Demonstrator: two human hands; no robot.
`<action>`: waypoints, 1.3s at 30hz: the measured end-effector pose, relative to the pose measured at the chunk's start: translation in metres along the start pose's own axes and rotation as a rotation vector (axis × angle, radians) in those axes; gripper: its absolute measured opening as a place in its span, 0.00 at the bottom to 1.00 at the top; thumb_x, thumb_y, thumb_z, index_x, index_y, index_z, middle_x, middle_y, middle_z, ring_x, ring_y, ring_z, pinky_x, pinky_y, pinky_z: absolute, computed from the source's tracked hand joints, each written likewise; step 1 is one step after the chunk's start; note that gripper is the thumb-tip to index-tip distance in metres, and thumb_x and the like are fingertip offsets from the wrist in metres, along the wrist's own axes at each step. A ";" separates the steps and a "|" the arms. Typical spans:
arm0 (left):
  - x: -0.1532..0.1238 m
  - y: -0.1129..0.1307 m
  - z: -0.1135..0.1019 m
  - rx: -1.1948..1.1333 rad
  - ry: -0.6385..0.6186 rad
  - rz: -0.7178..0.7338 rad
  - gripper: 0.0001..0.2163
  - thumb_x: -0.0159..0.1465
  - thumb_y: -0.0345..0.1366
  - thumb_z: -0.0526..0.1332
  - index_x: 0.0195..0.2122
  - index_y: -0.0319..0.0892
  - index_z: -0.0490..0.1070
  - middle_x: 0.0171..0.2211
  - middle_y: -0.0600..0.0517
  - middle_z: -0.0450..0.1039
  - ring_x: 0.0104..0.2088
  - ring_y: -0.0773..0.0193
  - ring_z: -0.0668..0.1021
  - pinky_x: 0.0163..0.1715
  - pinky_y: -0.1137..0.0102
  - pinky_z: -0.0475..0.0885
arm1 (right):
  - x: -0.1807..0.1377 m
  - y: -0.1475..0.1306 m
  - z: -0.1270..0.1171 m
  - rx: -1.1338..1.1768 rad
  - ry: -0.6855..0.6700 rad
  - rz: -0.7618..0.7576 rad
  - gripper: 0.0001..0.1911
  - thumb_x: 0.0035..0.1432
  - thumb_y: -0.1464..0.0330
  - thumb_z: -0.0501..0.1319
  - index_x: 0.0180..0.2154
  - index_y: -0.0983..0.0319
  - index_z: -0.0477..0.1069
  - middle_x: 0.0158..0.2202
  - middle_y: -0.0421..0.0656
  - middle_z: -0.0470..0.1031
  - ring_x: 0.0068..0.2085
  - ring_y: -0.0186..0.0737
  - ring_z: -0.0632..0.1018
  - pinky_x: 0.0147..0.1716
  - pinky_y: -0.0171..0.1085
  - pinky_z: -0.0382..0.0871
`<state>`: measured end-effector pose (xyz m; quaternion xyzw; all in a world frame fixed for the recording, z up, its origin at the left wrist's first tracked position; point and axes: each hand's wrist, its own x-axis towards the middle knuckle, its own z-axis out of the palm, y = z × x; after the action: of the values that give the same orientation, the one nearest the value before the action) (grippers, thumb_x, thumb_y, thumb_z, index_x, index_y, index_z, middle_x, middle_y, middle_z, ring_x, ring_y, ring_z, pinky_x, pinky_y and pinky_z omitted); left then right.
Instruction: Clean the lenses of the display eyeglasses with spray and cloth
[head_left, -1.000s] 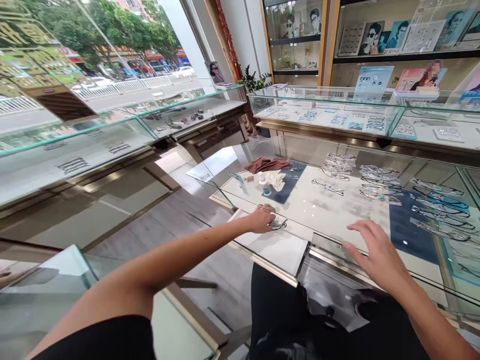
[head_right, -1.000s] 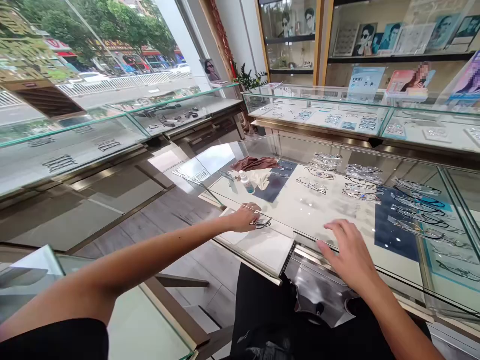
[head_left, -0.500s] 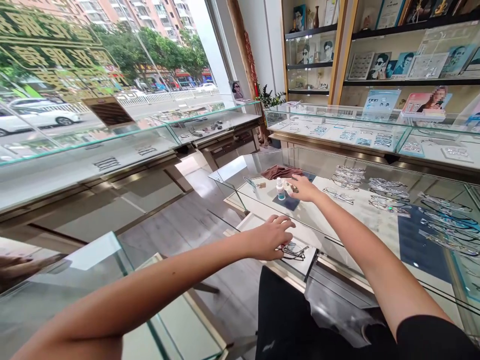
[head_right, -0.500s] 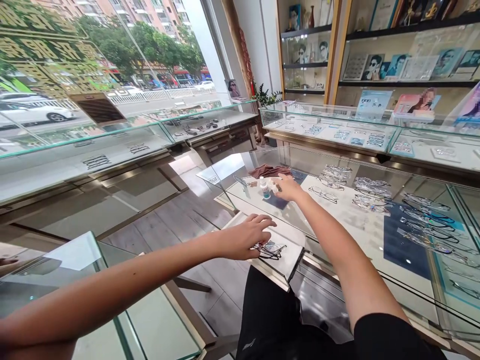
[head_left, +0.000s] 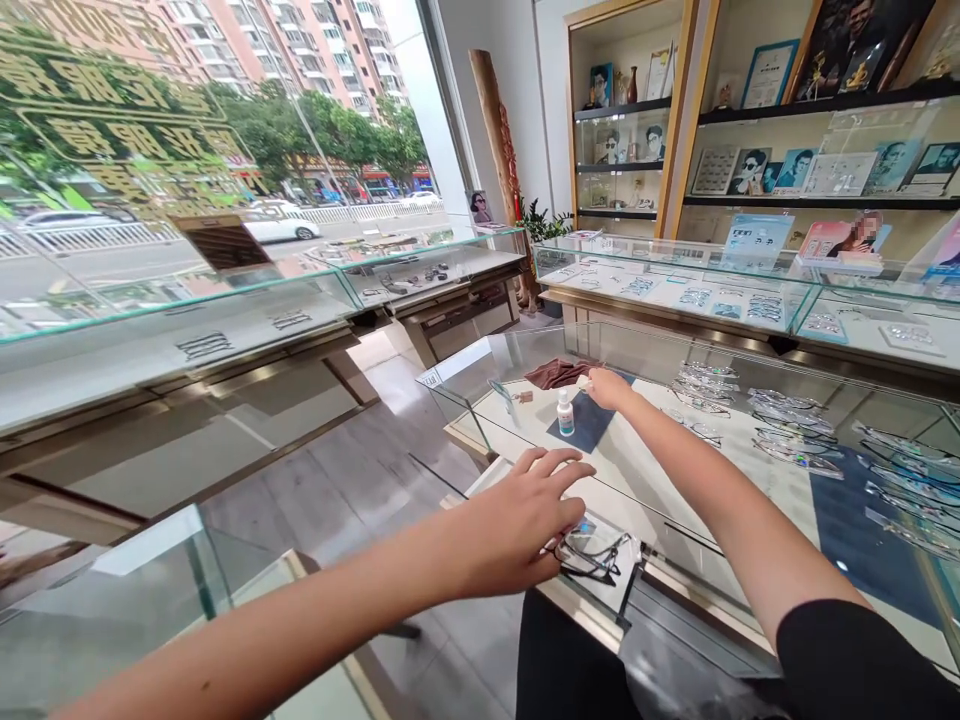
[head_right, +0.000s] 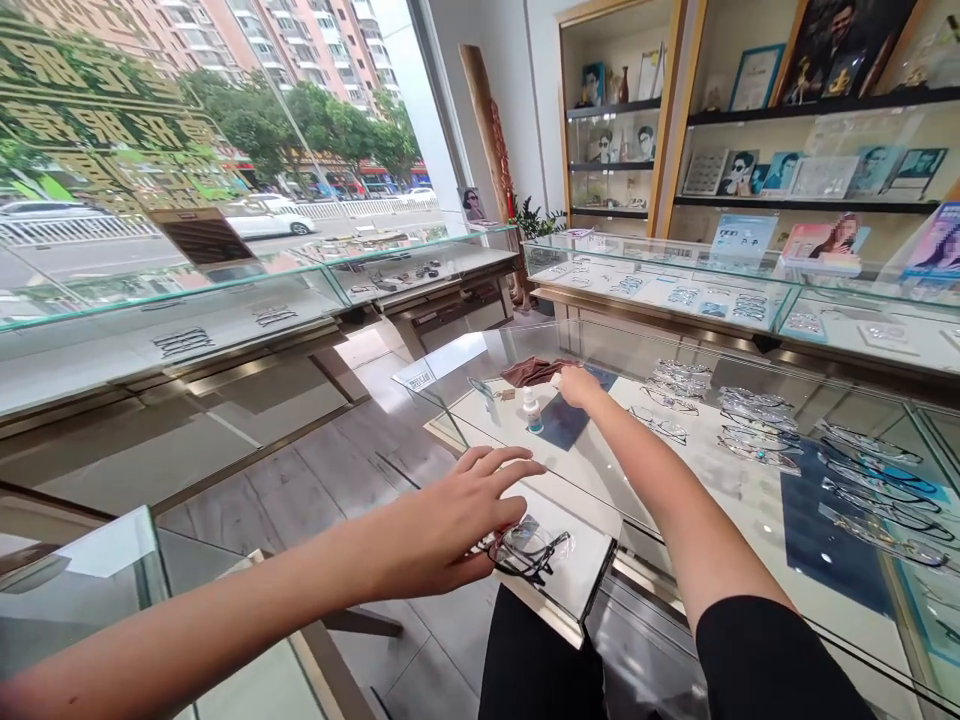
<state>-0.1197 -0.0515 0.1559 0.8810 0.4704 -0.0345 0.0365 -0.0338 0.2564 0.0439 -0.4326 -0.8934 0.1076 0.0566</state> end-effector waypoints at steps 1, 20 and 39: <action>-0.003 0.000 0.001 0.001 0.022 0.008 0.02 0.62 0.32 0.63 0.36 0.43 0.72 0.69 0.42 0.68 0.72 0.42 0.65 0.64 0.46 0.67 | 0.007 -0.001 0.000 0.005 -0.007 -0.005 0.21 0.70 0.59 0.65 0.60 0.61 0.72 0.60 0.50 0.76 0.55 0.48 0.80 0.54 0.52 0.79; 0.001 -0.009 -0.008 -0.033 0.043 0.100 0.07 0.66 0.40 0.66 0.43 0.46 0.75 0.70 0.44 0.66 0.71 0.43 0.65 0.65 0.50 0.67 | 0.019 0.010 -0.043 0.510 0.097 -0.048 0.11 0.74 0.61 0.54 0.47 0.61 0.69 0.38 0.41 0.78 0.35 0.37 0.75 0.36 0.35 0.71; 0.206 -0.138 0.005 0.336 -0.131 -0.115 0.11 0.62 0.41 0.66 0.44 0.43 0.81 0.55 0.38 0.73 0.58 0.42 0.66 0.57 0.51 0.61 | -0.386 0.130 -0.086 1.064 0.380 0.559 0.29 0.50 0.37 0.69 0.38 0.53 0.70 0.30 0.40 0.70 0.31 0.41 0.70 0.29 0.38 0.69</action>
<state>-0.1202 0.1947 0.1267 0.8421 0.5043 -0.1721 -0.0827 0.3213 0.0439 0.0930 -0.5739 -0.5451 0.4691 0.3917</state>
